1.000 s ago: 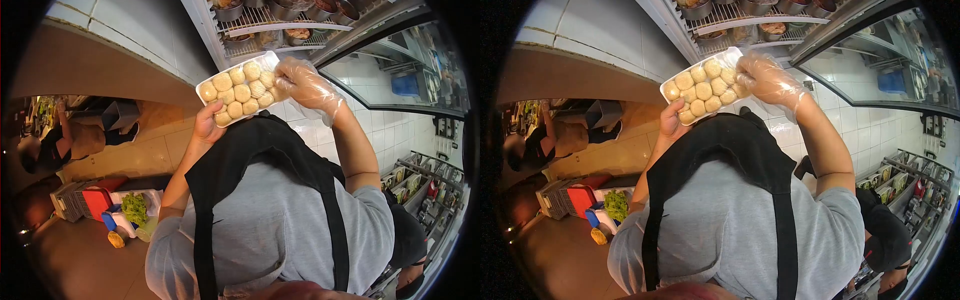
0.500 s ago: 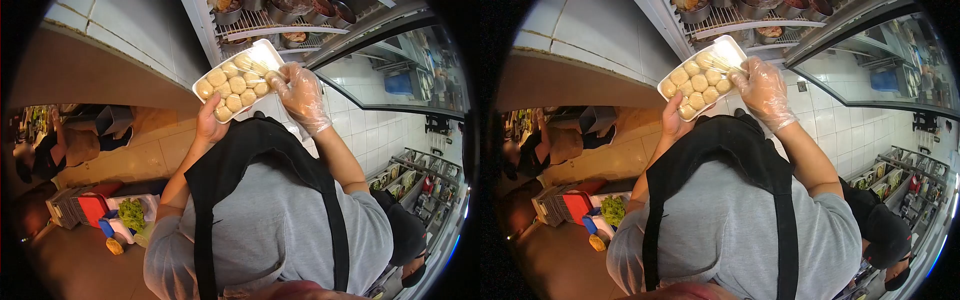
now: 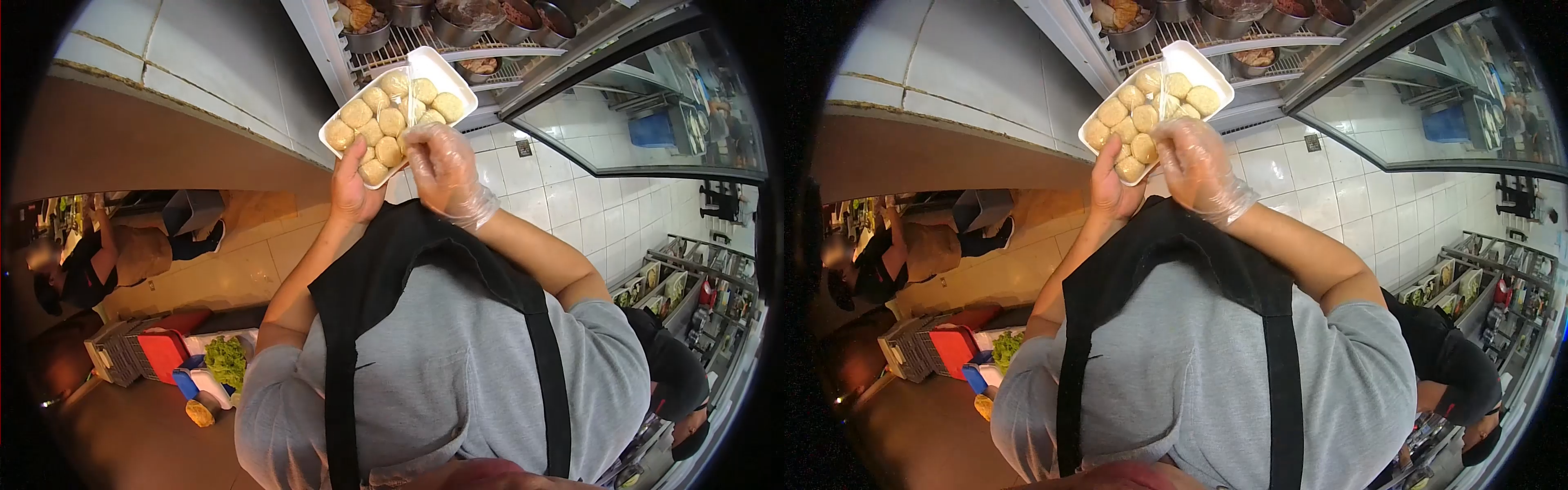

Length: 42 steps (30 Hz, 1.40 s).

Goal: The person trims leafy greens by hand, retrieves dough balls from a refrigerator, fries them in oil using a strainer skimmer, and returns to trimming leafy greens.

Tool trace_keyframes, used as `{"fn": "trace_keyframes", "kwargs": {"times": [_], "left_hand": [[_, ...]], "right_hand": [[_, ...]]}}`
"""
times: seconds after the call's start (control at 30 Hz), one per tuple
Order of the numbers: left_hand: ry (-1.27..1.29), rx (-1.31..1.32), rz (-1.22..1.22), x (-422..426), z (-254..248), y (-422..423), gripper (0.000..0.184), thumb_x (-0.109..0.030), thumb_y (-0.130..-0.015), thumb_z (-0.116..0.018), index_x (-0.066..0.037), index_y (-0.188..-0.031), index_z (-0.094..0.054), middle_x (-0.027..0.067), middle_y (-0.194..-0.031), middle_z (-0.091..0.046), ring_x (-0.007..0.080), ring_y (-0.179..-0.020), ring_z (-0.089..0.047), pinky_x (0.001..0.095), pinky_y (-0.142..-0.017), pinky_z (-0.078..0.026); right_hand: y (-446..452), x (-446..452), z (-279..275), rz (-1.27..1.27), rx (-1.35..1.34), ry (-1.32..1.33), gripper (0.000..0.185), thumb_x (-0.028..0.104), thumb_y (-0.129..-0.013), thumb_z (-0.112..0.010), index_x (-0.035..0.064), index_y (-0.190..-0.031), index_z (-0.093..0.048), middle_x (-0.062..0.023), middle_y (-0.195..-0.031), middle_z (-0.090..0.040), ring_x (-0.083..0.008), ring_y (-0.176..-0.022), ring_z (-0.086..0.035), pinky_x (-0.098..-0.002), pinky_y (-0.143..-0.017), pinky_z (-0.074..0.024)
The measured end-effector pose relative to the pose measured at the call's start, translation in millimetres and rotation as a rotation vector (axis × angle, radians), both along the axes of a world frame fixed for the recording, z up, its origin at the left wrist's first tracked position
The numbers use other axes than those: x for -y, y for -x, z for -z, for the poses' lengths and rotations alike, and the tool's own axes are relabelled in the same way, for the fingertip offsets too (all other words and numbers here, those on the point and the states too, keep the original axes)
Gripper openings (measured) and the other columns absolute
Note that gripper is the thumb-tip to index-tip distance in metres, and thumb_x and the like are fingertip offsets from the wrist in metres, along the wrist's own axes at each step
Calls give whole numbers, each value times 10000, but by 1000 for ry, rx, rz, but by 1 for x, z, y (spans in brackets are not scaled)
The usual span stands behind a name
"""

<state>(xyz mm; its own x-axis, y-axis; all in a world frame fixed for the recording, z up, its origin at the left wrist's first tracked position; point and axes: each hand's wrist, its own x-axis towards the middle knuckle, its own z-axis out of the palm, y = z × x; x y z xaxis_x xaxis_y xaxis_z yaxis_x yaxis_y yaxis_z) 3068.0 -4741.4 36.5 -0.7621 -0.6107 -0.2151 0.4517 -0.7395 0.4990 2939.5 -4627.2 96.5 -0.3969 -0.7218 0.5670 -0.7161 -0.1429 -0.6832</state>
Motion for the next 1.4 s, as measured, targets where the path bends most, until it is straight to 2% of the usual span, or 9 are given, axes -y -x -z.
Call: {"fn": "trace_keyframes", "kwargs": {"times": [0.2,0.33,0.47,0.6,0.77,0.93,1.0,1.17,1.4], "left_hand": [[-127,1,42,5,17,5,538,-288,-1143,-531,-47,-1612,-425,158,-1572,-576,339,-1404,-607,466,-1200,-481],[-167,-60,73,7,15,3,566,-313,-1144,-522,-52,-1630,-397,167,-1590,-559,353,-1421,-597,524,-1204,-486],[-58,-17,36,6,5,1,601,-349,-1150,-489,-30,-1646,-368,196,-1626,-521,380,-1465,-559,609,-1216,-469],[-18,-58,50,3,10,-2,578,-294,-1150,-501,-27,-1646,-370,195,-1619,-530,376,-1469,-558,596,-1220,-470],[-18,-58,64,1,17,-10,527,-201,-1134,-546,-19,-1613,-419,180,-1556,-590,347,-1404,-624,522,-1179,-528],[-78,-42,111,-6,23,-18,505,-207,-1129,-561,-8,-1583,-463,179,-1523,-619,333,-1370,-652,496,-1172,-534],[-143,-12,184,-3,32,-20,494,-219,-1126,-569,-5,-1564,-487,178,-1503,-638,329,-1358,-661,490,-1167,-537],[-265,-2,266,-3,36,-25,483,-235,-1125,-573,5,-1541,-514,181,-1480,-657,323,-1340,-673,485,-1163,-539],[-235,62,347,-1,44,-24,478,-225,-1120,-580,14,-1530,-524,187,-1438,-683,327,-1303,-697,489,-1157,-544]], "right_hand": [[-5,-1,-5,-172,-271,-266,333,27,-891,-729,81,-1214,-669,-160,-1058,-720,-392,-1008,-706,-522,-810,-565],[4,-25,-56,-287,-403,-371,355,16,-884,-690,85,-1230,-654,-185,-1020,-695,-405,-977,-717,-521,-847,-572],[51,-19,-77,96,-263,-319,243,71,-962,-696,23,-1200,-675,-219,-1022,-735,-418,-940,-736,-526,-850,-577],[92,-7,-43,-46,-34,-523,372,103,-969,-749,-17,-1310,-658,-215,-1014,-730,-346,-913,-736,-424,-864,-585],[84,-6,-20,-52,62,-604,694,243,-777,-957,-48,-1322,-639,-202,-1199,-678,-307,-1054,-690,-417,-939,-567],[64,-16,-17,-12,-37,-637,727,316,-704,-1019,-10,-1231,-639,-181,-1133,-659,-291,-983,-663,-419,-894,-558],[57,-19,-13,49,96,-728,746,395,-706,-1000,7,-1239,-652,-225,-1096,-679,-413,-1063,-684,-465,-937,-551],[34,-35,-13,69,325,-794,742,308,-774,-1010,-1,-1319,-612,-189,-1099,-748,-242,-1036,-728,-407,-929,-602],[34,-53,30,100,607,-684,626,261,-767,-1001,1,-1231,-671,-172,-1090,-769,-231,-1045,-736,-387,-950,-591]]}}
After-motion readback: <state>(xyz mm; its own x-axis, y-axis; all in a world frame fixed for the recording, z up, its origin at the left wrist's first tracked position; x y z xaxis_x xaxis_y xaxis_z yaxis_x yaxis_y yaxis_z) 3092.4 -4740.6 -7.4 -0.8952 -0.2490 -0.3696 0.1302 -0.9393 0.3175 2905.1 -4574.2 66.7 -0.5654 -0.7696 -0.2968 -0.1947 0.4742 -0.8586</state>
